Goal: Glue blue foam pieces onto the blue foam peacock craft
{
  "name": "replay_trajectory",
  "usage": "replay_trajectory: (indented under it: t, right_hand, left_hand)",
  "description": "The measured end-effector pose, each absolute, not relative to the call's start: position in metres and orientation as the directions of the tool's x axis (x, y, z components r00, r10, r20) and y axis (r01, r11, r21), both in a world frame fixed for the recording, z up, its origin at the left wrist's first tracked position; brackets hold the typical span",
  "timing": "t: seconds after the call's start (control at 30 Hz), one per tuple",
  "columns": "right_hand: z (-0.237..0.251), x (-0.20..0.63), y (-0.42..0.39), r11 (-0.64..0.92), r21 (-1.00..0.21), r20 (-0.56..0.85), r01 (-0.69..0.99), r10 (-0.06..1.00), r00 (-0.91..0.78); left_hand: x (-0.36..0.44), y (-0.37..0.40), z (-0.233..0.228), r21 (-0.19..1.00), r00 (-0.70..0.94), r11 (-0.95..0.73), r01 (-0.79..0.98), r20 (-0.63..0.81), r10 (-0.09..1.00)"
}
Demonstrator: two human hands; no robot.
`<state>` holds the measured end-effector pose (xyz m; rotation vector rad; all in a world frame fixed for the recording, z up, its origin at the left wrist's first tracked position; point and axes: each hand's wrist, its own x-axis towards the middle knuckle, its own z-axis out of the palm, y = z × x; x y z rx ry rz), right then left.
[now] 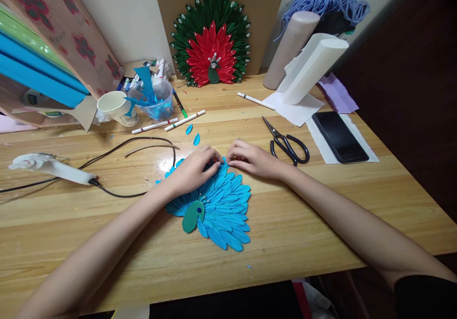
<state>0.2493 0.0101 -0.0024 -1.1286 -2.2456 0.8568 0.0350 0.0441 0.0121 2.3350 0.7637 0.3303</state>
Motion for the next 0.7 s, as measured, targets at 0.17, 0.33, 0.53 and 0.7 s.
replay_trajectory:
  t: [0.17,0.33,0.53,0.7]
  right_hand:
    - [-0.003,0.249,0.01,0.458,-0.718,0.137,0.524,0.831,-0.539]
    - [-0.003,0.249,0.01,0.448,-0.73,0.136,0.517,0.836,-0.531]
    - [-0.002,0.256,0.013,0.366,-0.786,0.08,0.498,0.859,-0.506]
    - [-0.003,0.26,0.014,0.351,-0.809,0.075,0.472,0.857,-0.51]
  left_hand:
    - [0.035,0.045,0.011,0.652,0.801,-0.624,0.431,0.041,0.597]
    - [0.034,0.044,0.013,0.642,0.81,-0.639,0.425,0.046,0.584]
    - [0.034,0.043,0.015,0.625,0.824,-0.659,0.419,0.044,0.565]
    - [0.034,0.043,0.013,0.614,0.828,-0.666,0.423,0.036,0.559]
